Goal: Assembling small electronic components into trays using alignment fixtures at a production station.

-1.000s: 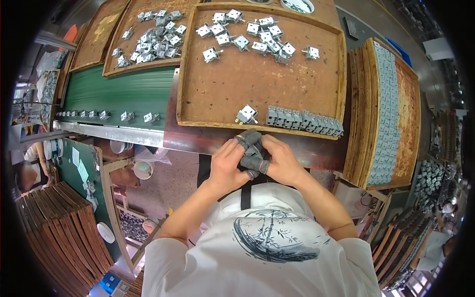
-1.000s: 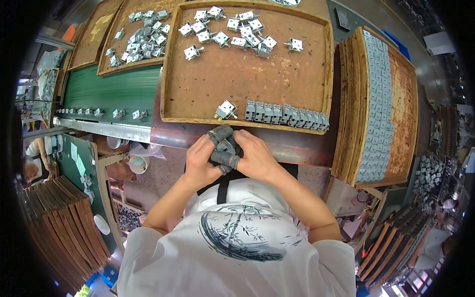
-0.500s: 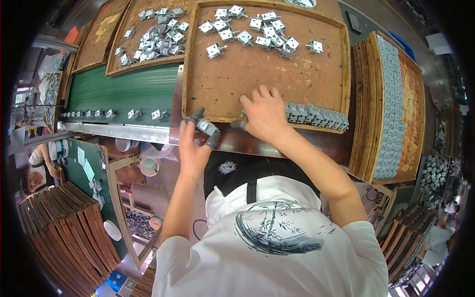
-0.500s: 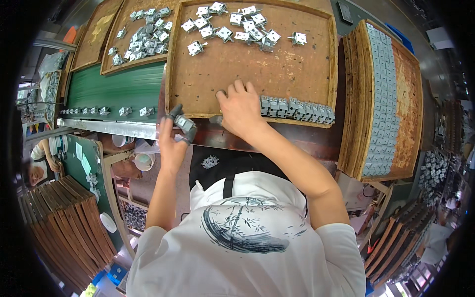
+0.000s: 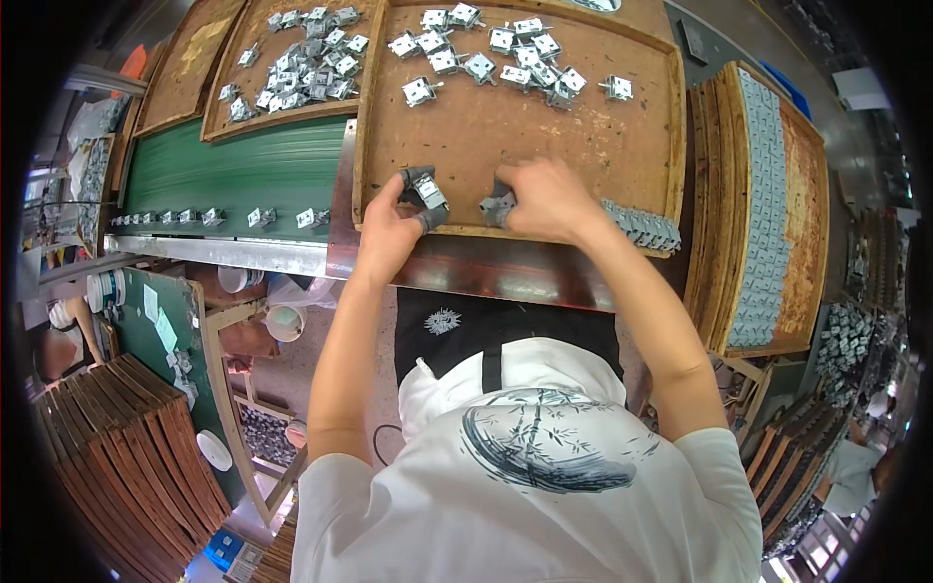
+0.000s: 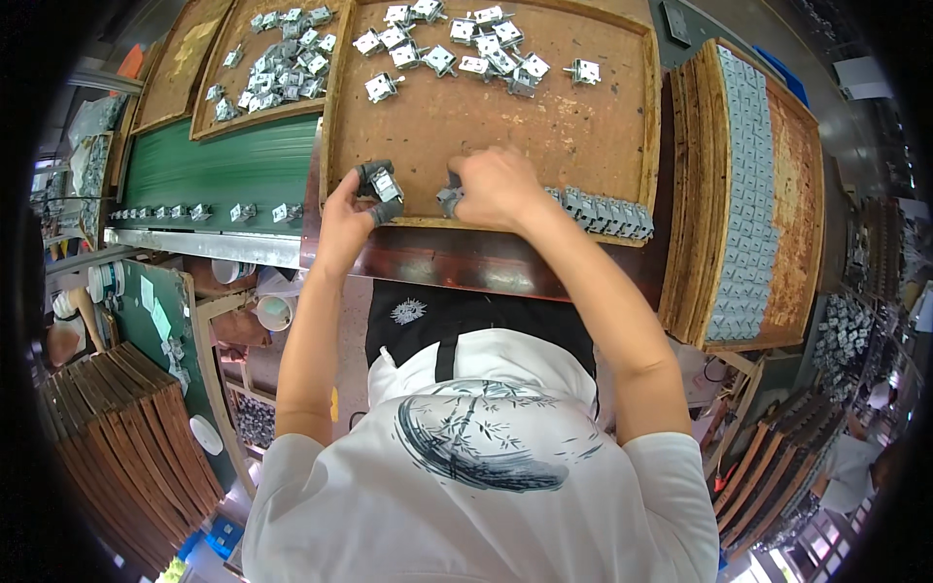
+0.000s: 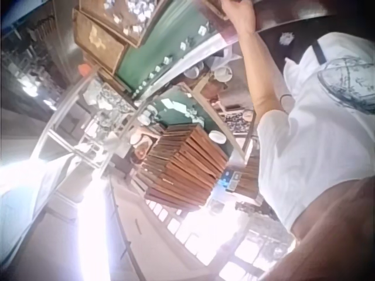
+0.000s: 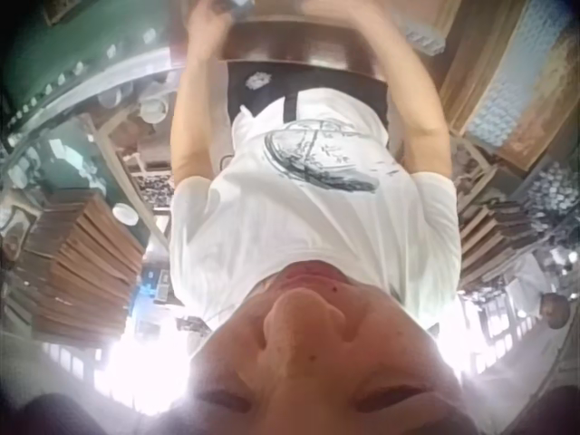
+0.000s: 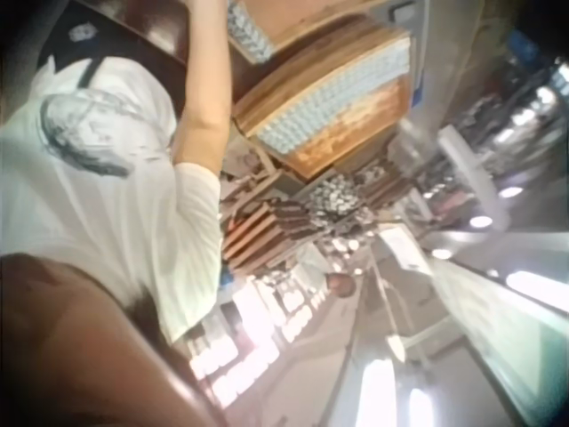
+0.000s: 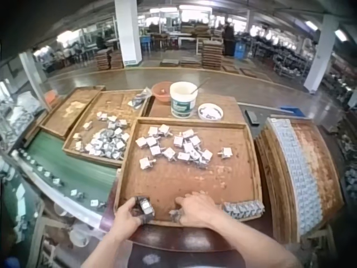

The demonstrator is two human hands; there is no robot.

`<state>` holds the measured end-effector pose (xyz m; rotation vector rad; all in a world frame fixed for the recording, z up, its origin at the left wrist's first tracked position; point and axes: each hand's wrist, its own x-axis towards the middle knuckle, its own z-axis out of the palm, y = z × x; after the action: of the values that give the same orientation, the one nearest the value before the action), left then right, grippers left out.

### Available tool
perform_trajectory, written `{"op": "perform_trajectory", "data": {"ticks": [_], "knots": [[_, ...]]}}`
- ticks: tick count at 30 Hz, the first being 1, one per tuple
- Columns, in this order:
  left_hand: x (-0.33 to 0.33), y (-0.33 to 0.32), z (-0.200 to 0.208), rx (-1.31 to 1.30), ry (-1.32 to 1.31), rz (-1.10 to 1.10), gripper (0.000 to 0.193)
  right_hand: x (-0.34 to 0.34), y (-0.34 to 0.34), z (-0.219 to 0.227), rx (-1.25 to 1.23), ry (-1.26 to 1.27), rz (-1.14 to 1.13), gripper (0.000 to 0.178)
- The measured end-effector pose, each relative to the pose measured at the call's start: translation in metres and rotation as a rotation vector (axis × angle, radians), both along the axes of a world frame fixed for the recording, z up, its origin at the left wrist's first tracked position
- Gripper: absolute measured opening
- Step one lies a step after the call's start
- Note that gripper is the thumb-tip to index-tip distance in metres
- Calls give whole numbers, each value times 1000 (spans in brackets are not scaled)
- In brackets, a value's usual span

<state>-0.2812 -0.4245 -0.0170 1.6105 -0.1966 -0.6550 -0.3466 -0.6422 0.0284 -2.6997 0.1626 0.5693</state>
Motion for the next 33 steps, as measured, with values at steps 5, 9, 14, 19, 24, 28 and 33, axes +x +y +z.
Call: {"op": "perform_trajectory", "data": {"ticks": [5, 9, 14, 19, 24, 28, 33], "knots": [[13, -16, -15, 86, -64, -263, 45, -12, -33, -6, 183, -155, 161, 33], [22, -37, -29, 190, -151, -456, 49, -13, -42, 0, 172, -68, 213, 37], [19, -63, -28, 220, -59, -667, 51, -24, -51, -4, 93, -233, 177, 39], [11, -64, -14, 166, -144, -657, 54, -43, -71, 8, 231, -297, -3, 32], [7, -64, -2, 316, -271, -735, 59, -84, -91, 28, 380, -342, -249, 25], [-9, -82, 10, 372, -695, -708, 60, -116, -101, 27, 335, -362, -374, 36], [-21, -96, -6, 258, -864, -792, 55, -136, -83, -7, -118, -235, -97, 60]]}}
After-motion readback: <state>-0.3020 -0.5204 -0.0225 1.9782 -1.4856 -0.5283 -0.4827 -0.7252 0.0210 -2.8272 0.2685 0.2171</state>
